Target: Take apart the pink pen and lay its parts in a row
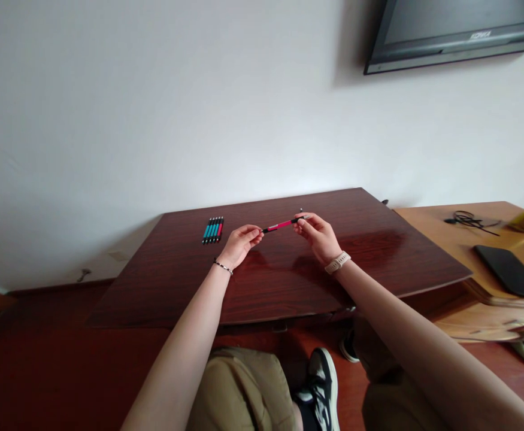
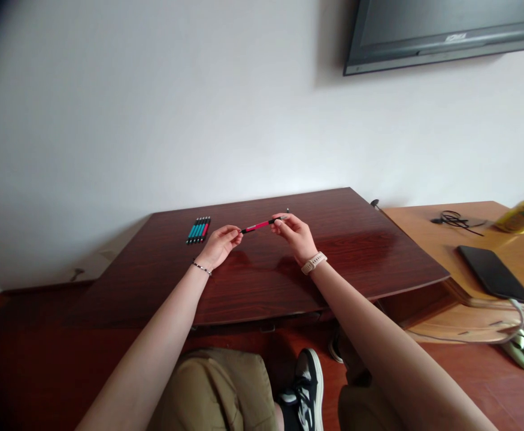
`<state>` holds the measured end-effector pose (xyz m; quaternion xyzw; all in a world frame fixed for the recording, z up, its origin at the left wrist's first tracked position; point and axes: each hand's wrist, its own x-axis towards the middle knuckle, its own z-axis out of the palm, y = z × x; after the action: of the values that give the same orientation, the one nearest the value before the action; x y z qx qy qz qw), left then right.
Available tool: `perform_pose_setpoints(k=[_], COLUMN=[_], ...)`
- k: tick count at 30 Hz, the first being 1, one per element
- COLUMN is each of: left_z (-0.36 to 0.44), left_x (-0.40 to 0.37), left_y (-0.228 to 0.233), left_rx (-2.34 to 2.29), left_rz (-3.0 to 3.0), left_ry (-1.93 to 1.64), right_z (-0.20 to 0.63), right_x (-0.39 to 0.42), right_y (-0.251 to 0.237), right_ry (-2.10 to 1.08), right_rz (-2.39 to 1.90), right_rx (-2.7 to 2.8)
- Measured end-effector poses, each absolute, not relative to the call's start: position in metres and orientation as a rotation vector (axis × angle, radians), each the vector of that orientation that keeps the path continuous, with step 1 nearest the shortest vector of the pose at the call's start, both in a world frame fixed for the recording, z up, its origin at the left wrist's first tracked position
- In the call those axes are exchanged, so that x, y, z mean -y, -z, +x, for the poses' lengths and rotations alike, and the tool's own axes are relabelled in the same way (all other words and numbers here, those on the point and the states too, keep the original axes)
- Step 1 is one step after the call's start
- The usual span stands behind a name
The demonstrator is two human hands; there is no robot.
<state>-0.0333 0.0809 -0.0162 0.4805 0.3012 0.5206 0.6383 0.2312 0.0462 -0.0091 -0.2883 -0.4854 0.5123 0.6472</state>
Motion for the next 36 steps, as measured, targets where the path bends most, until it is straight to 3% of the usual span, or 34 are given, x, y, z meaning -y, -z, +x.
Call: perform_pose_setpoints(k=[36], left_z=[-0.037], left_x=[-0.081], left_y=[0.018], left_rx=[-0.730], left_rz=[1.190], left_ry=[-1.158], right_z=[0.229], right_x=[-0.045], right_y=[0.026], right_ry=[-1.056], right_rz=[-0.827], right_rx=[1.102])
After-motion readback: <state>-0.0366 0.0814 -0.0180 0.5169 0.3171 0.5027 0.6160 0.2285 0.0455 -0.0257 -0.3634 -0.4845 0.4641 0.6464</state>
